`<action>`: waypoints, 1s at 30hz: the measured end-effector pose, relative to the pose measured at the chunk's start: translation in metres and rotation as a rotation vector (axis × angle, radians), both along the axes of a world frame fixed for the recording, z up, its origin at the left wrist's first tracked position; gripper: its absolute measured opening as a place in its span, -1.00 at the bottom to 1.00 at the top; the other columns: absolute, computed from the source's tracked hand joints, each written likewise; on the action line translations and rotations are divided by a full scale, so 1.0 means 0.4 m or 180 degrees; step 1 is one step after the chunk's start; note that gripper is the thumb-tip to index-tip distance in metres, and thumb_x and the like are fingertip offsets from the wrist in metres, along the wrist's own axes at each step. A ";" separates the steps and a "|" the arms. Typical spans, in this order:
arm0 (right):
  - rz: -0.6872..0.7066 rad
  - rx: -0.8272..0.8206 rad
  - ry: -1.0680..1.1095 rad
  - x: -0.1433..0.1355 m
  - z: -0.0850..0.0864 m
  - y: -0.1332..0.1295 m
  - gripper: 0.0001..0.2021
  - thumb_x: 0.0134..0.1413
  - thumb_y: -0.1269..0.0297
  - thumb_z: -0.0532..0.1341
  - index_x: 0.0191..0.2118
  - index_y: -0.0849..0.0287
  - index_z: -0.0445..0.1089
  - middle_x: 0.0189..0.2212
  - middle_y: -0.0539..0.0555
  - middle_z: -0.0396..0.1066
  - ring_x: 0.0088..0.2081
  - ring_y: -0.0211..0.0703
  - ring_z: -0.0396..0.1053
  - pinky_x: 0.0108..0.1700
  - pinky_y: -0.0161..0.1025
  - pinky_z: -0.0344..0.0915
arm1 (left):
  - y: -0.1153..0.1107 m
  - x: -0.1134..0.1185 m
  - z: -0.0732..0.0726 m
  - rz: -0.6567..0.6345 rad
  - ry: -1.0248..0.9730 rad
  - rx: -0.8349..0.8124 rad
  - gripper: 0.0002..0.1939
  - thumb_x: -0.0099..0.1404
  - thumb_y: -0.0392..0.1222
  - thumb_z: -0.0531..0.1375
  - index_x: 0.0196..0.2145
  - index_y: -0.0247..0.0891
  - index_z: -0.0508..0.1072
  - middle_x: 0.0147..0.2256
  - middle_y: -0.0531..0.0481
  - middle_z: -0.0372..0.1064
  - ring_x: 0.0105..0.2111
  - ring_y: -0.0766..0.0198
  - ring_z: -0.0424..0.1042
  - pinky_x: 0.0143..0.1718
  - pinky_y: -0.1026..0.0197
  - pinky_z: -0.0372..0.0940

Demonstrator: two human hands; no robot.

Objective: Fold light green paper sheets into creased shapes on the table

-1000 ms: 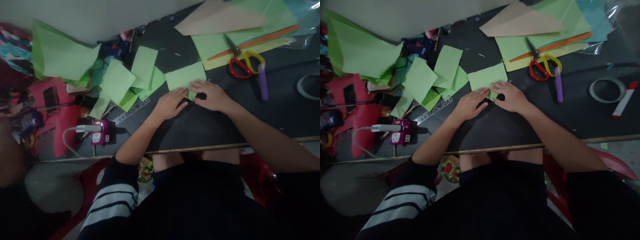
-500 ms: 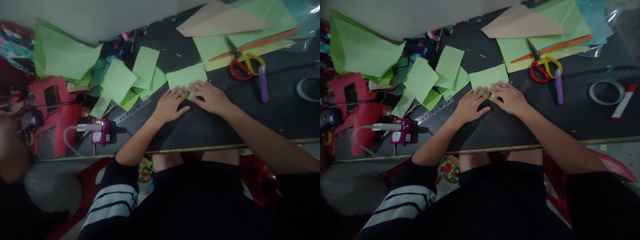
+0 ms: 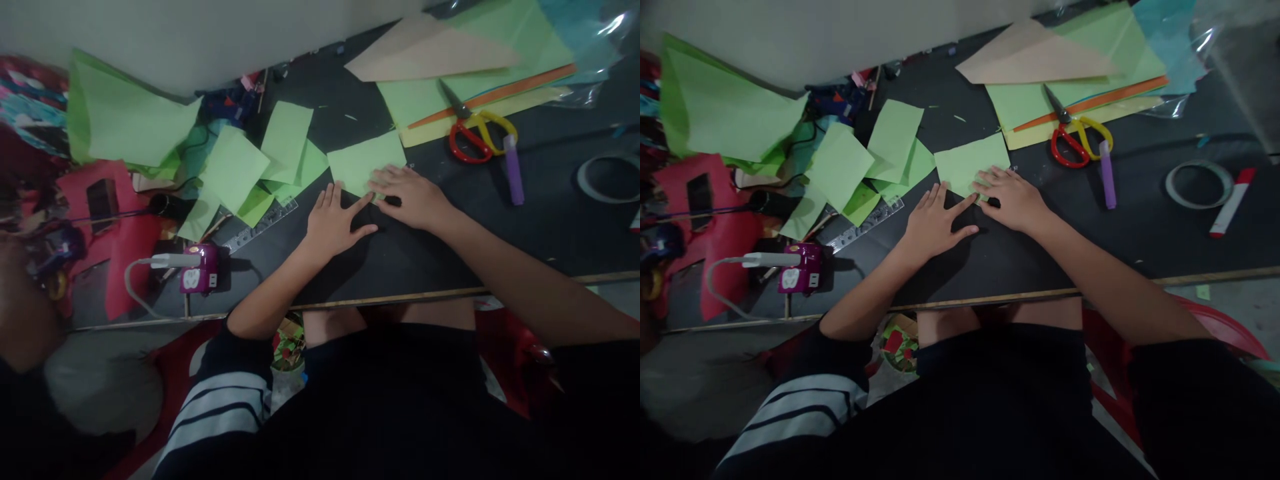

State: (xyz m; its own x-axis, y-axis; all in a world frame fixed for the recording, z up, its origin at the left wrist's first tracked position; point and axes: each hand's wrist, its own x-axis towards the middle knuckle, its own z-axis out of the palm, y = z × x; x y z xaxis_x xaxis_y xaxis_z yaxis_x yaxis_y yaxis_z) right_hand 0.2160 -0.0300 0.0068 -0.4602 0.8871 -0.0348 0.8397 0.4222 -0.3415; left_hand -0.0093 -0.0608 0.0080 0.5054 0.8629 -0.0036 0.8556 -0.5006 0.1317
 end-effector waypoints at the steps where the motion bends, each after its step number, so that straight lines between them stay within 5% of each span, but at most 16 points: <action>1: -0.0007 -0.0013 0.0006 0.000 0.001 0.000 -0.46 0.47 0.11 0.11 0.45 0.02 0.40 0.52 0.05 0.22 0.55 0.26 0.13 0.54 0.36 0.12 | 0.000 -0.001 0.000 0.0024 0.0018 -0.0008 -0.13 0.43 0.55 0.03 0.48 0.05 0.33 0.51 -0.32 0.18 0.51 -0.42 0.16 0.46 -0.42 0.14; 4: 0.0047 0.0051 0.0114 -0.001 0.000 0.001 -0.46 0.42 0.15 0.14 0.44 -0.01 0.42 0.51 0.03 0.24 0.54 0.27 0.16 0.53 0.40 0.13 | 0.006 -0.007 -0.008 0.0255 0.0073 0.0072 -0.05 0.42 0.59 -0.04 0.49 -0.05 0.33 0.50 -0.35 0.18 0.52 -0.47 0.12 0.49 -0.47 0.06; 7: 0.0029 0.0129 0.0154 -0.004 -0.002 -0.001 -0.46 0.39 0.17 0.16 0.42 0.00 0.44 0.49 0.03 0.28 0.53 0.25 0.19 0.52 0.38 0.16 | 0.019 -0.013 -0.022 0.0594 -0.0059 0.0373 0.07 0.47 0.57 -0.15 0.51 -0.39 0.25 0.46 -0.51 0.22 0.52 -0.40 0.14 0.52 -0.40 0.04; 9: -0.0014 0.0134 0.0122 -0.007 -0.002 -0.003 -0.46 0.38 0.18 0.16 0.40 0.05 0.47 0.48 0.06 0.30 0.52 0.26 0.20 0.52 0.36 0.17 | 0.022 -0.010 -0.026 0.0405 -0.0216 0.0489 0.07 0.51 0.52 -0.20 0.51 -0.50 0.20 0.46 -0.53 0.22 0.53 -0.30 0.16 0.54 -0.31 0.07; 12: -0.0016 0.0136 0.0110 -0.009 -0.003 -0.004 -0.46 0.38 0.19 0.17 0.39 0.08 0.47 0.47 0.09 0.31 0.51 0.26 0.22 0.52 0.33 0.17 | 0.008 0.013 -0.016 -0.0257 -0.0238 0.0223 0.02 0.55 0.47 -0.20 0.49 -0.50 0.24 0.47 -0.47 0.21 0.52 -0.17 0.20 0.53 -0.17 0.15; 14: 0.0000 0.0155 0.0122 -0.009 -0.005 -0.004 -0.45 0.38 0.19 0.16 0.41 0.06 0.45 0.48 0.08 0.30 0.51 0.25 0.21 0.52 0.34 0.16 | -0.007 0.034 -0.001 -0.0334 -0.0097 0.0021 0.00 0.57 0.45 -0.19 0.47 -0.53 0.27 0.46 -0.48 0.22 0.50 -0.14 0.24 0.52 -0.13 0.17; 22: 0.0051 0.0077 0.0096 -0.005 -0.002 -0.002 -0.44 0.40 0.17 0.14 0.43 0.07 0.42 0.50 0.09 0.27 0.53 0.27 0.18 0.53 0.36 0.13 | -0.007 0.050 0.043 0.0124 0.0263 -0.0134 0.04 0.55 0.43 -0.05 0.44 -0.72 0.26 0.43 -0.60 0.22 0.48 -0.25 0.26 0.57 -0.19 0.07; 30: 0.0057 0.0066 0.0074 -0.005 0.000 0.000 -0.45 0.41 0.16 0.14 0.43 0.06 0.42 0.50 0.07 0.26 0.54 0.23 0.17 0.54 0.34 0.13 | -0.001 0.040 0.019 0.0500 0.0205 0.0094 0.06 0.55 0.45 -0.14 0.39 -0.73 0.34 0.39 -0.61 0.30 0.45 -0.28 0.31 0.56 -0.22 0.05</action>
State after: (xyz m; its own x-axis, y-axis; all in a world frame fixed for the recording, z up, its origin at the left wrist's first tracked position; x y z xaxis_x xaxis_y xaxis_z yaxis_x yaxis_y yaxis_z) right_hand 0.2142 -0.0299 0.0069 -0.4765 0.8792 -0.0055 0.8239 0.4443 -0.3518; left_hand 0.0066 -0.0610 0.0157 0.3639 0.9314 -0.0052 0.9298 -0.3629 0.0613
